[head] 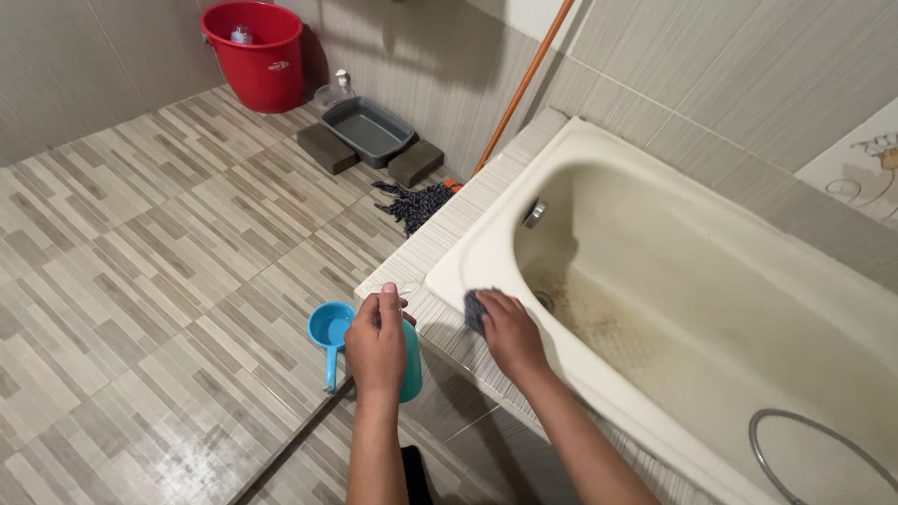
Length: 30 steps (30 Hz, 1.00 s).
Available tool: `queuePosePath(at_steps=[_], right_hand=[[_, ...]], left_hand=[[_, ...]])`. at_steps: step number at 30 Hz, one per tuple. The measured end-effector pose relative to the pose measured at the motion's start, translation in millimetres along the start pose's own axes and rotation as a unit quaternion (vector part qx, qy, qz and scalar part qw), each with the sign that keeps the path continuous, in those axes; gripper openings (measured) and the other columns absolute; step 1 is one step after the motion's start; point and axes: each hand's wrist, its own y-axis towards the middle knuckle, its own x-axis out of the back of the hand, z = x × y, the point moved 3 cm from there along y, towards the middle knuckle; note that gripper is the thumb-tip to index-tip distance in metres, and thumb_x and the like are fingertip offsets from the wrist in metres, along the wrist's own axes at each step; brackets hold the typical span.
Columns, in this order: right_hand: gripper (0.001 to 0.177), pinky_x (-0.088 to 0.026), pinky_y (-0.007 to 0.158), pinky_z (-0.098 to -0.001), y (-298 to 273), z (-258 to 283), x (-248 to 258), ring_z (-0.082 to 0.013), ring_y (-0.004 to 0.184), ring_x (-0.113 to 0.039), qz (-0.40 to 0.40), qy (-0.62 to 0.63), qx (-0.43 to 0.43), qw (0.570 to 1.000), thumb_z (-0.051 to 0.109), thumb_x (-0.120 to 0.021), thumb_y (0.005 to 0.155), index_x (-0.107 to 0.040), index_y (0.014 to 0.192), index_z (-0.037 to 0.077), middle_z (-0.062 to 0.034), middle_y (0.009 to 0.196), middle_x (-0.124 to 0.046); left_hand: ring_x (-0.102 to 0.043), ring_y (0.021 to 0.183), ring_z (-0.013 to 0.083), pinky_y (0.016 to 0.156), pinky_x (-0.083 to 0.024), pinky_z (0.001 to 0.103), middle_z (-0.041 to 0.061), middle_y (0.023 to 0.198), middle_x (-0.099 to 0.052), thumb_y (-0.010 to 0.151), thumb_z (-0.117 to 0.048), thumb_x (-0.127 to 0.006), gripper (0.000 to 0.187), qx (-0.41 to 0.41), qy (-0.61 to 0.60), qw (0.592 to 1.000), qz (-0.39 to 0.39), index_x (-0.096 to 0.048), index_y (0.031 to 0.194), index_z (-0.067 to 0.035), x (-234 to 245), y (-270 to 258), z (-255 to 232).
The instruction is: The person scrubs the rim and interior of a bathtub using a steel wool pad and a spray bottle. They also clean the shower head, faucet, and surrounding wall tiles. The person uses a blue scoop to pour water into the tub to rinse the surfaces.
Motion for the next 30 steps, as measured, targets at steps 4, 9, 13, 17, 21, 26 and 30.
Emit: queuePosePath(at_steps=[4,9,13,17,21,26,30], right_hand=[[0.038,-0.045,0.108,-0.0422,3,-22,13,-0.0316,0.127,-0.058,0.004,-0.033,-0.024,0.999,0.011,-0.062,0.094,-0.065,0.131,0.009,-0.0094,0.137,-0.064],[0.038,-0.046,0.106,-0.0427,85,-57,0,-0.0333,0.127,-0.056,-0.023,-0.044,-0.105,0.993,0.012,-0.063,0.096,-0.063,0.134,0.008,-0.0116,0.14,-0.061],[0.04,-0.047,0.105,-0.0429,99,-33,-21,-0.0344,0.124,-0.058,-0.024,-0.033,-0.015,0.999,0.01,-0.067,0.09,-0.065,0.13,0.008,-0.0118,0.133,-0.065],[0.037,-0.048,0.101,-0.0438,59,12,-24,-0.0332,0.119,-0.06,-0.008,-0.008,0.055,0.998,0.008,-0.068,0.088,-0.068,0.125,0.008,-0.0115,0.127,-0.068],[0.035,-0.052,0.099,-0.0418,29,26,2,-0.0319,0.117,-0.062,0.0,0.003,0.051,0.999,0.007,-0.067,0.088,-0.069,0.123,0.008,-0.0107,0.124,-0.069],[0.037,-0.052,0.097,-0.0419,37,-5,14,-0.0316,0.114,-0.063,0.023,-0.019,-0.028,0.999,0.006,-0.066,0.088,-0.069,0.124,0.01,-0.011,0.126,-0.067],[0.036,-0.05,0.102,-0.0424,81,-36,15,-0.0341,0.119,-0.061,-0.023,-0.041,-0.016,0.999,0.007,-0.066,0.091,-0.068,0.127,0.009,-0.0108,0.13,-0.067]], left_hand=[[-0.073,0.069,0.0194,0.068,-0.053,0.033,0.011,0.071,-0.074,0.101,-0.047,-0.052,0.052,0.004,-0.016,1.0,-0.005,-0.075,0.091,-0.001,-2,5,5],[-0.073,0.069,0.0191,0.068,-0.053,0.033,0.011,0.07,-0.074,0.101,-0.047,-0.052,0.054,0.005,-0.028,1.0,-0.005,-0.074,0.09,0.0,-6,12,2],[-0.073,0.07,0.0188,0.068,-0.053,0.033,0.011,0.07,-0.074,0.101,-0.047,-0.052,0.053,0.013,-0.028,1.0,-0.006,-0.074,0.09,0.0,-5,16,1],[-0.071,0.069,0.0183,0.068,-0.053,0.032,0.011,0.069,-0.074,0.101,-0.047,-0.052,0.053,0.019,-0.039,0.999,-0.002,-0.075,0.089,0.0,-3,16,3],[-0.071,0.068,0.0166,0.068,-0.053,0.031,0.01,0.069,-0.074,0.101,-0.046,-0.052,0.052,0.021,-0.039,0.999,0.001,-0.074,0.088,-0.001,0,15,5],[-0.069,0.068,0.0172,0.067,-0.052,0.031,0.01,0.069,-0.074,0.101,-0.047,-0.051,0.053,0.043,-0.038,0.998,0.002,-0.075,0.089,-0.001,3,17,6],[-0.069,0.069,0.018,0.066,-0.052,0.032,0.01,0.07,-0.074,0.101,-0.048,-0.052,0.054,0.036,-0.043,0.998,0.004,-0.075,0.089,-0.001,3,16,3]])
